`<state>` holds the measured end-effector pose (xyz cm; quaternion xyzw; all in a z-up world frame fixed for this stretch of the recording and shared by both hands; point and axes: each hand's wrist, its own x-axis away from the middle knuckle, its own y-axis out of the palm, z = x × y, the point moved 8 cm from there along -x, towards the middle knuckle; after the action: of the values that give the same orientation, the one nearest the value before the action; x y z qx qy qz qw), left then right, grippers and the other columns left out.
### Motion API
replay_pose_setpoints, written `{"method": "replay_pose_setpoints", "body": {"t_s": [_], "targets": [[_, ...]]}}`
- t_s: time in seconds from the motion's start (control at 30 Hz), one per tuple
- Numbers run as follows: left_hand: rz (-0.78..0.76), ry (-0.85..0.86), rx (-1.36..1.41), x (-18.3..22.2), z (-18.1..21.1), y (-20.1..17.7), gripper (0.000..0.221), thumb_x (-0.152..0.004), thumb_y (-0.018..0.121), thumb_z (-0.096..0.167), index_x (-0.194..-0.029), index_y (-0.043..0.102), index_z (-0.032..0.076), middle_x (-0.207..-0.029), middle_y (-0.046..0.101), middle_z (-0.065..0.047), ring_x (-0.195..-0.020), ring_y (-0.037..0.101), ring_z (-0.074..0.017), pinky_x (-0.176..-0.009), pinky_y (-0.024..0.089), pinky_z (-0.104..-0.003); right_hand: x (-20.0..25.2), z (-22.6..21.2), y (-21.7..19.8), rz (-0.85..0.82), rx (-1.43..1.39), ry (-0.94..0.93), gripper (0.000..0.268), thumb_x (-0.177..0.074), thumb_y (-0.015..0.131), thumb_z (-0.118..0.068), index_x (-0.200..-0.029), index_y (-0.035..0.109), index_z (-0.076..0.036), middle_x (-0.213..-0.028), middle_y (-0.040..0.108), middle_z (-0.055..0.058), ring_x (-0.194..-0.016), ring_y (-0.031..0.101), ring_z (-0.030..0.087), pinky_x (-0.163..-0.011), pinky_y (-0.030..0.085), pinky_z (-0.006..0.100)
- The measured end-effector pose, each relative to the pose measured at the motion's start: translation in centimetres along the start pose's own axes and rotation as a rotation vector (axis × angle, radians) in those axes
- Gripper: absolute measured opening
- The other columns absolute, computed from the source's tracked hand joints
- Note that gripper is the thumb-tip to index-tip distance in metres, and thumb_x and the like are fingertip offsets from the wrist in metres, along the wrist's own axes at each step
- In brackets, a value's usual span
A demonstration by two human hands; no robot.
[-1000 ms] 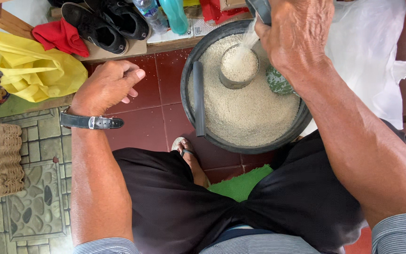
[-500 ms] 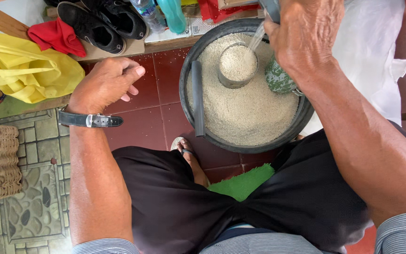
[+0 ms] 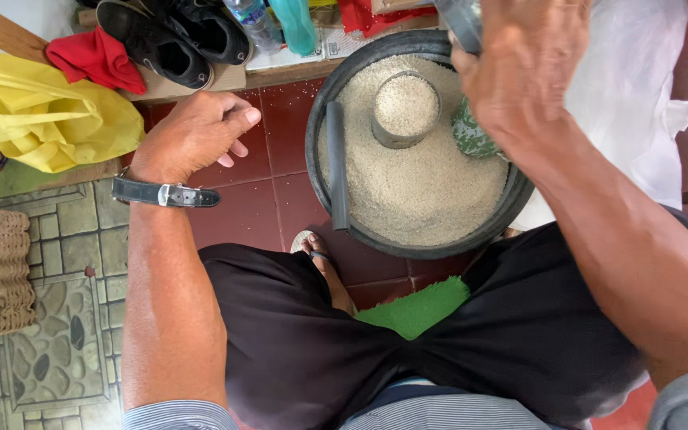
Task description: The person scoops rice from a large bucket into several smaller cups and then transfers the rice from the cups into plastic bags.
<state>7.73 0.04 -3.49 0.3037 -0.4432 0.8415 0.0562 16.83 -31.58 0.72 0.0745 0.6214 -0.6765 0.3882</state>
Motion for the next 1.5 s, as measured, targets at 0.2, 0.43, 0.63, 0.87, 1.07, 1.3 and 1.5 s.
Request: {"method": "replay_pose_setpoints", "body": {"t_s": [0.2,0.43,0.63,0.87,1.07,1.3,1.5], "targets": [[-0.020,-0.022,0.011,-0.1,-0.3,0.2,0.039,-0.101,0.047,0.041,-0.123,0.069,0.017,-0.090,0.078,-0.013,-0.072,0.072,-0.0247,-0.072,0.052,-0.036,3.3,-3.9,-1.5,-0.410,-0.573,0.119,0.038,-0.106,0.070,-0.045,-0.106,0.066,-0.007,-0.118,0.049,0.027,-0.103,0.056,0.042,-0.066,0.057,0.046],[0.016,0.187,0.167,0.1,1.9,0.3,0.040,-0.103,0.056,0.023,-0.124,0.066,-0.010,-0.103,0.069,-0.031,-0.082,0.078,-0.0312,-0.063,0.065,-0.040,12.3,-7.5,7.1,-0.694,-0.736,0.482,0.059,-0.091,0.075,-0.050,-0.128,0.072,-0.004,-0.107,0.059,0.032,-0.092,0.070,0.054,-0.077,0.060,0.055],[0.013,0.191,0.155,0.1,2.9,0.6,0.041,-0.102,0.057,0.023,-0.122,0.067,-0.012,-0.103,0.069,-0.034,-0.083,0.077,-0.0359,-0.064,0.065,-0.042,13.9,-8.1,10.9,-0.738,-0.822,0.514,0.052,-0.094,0.066,-0.049,-0.121,0.074,-0.006,-0.093,0.063,0.036,-0.091,0.069,0.058,-0.078,0.058,0.060],[-0.030,0.164,0.112,-0.3,2.5,1.0,0.045,-0.106,0.055,0.024,-0.131,0.061,-0.013,-0.113,0.067,-0.034,-0.088,0.076,-0.0354,-0.066,0.065,-0.041,16.1,-9.8,15.0,-0.837,-0.547,0.282,0.029,-0.099,0.062,-0.024,-0.117,0.075,-0.005,-0.096,0.064,0.026,-0.090,0.073,0.040,-0.072,0.062,0.051],[-0.079,0.109,0.049,-0.3,3.3,2.0,0.047,-0.106,0.053,0.022,-0.134,0.059,-0.015,-0.116,0.067,-0.038,-0.092,0.076,-0.0391,-0.071,0.065,-0.046,15.4,-9.3,14.5,-0.979,-0.455,0.223,0.036,-0.101,0.060,-0.028,-0.118,0.070,0.001,-0.104,0.063,0.028,-0.102,0.067,0.042,-0.079,0.060,0.054],[-0.099,0.094,0.083,-2.5,3.0,1.8,0.044,-0.105,0.050,0.028,-0.130,0.062,-0.006,-0.110,0.069,-0.033,-0.094,0.074,-0.0380,-0.074,0.061,-0.047,7.5,-5.8,0.1,-0.889,-0.522,0.199,0.034,-0.102,0.063,-0.036,-0.116,0.069,-0.006,-0.107,0.062,0.018,-0.095,0.070,0.037,-0.067,0.065,0.046],[-0.078,0.027,0.089,-4.7,0.9,1.9,0.041,-0.106,0.050,0.037,-0.128,0.066,0.007,-0.097,0.077,-0.025,-0.080,0.074,-0.0314,-0.072,0.057,-0.040,7.0,9.5,-9.3,-0.200,-0.809,0.182,0.039,-0.088,0.048,0.023,-0.109,0.070,-0.001,-0.108,0.070,0.015,-0.097,0.067,0.027,-0.084,0.051,0.037]]}}
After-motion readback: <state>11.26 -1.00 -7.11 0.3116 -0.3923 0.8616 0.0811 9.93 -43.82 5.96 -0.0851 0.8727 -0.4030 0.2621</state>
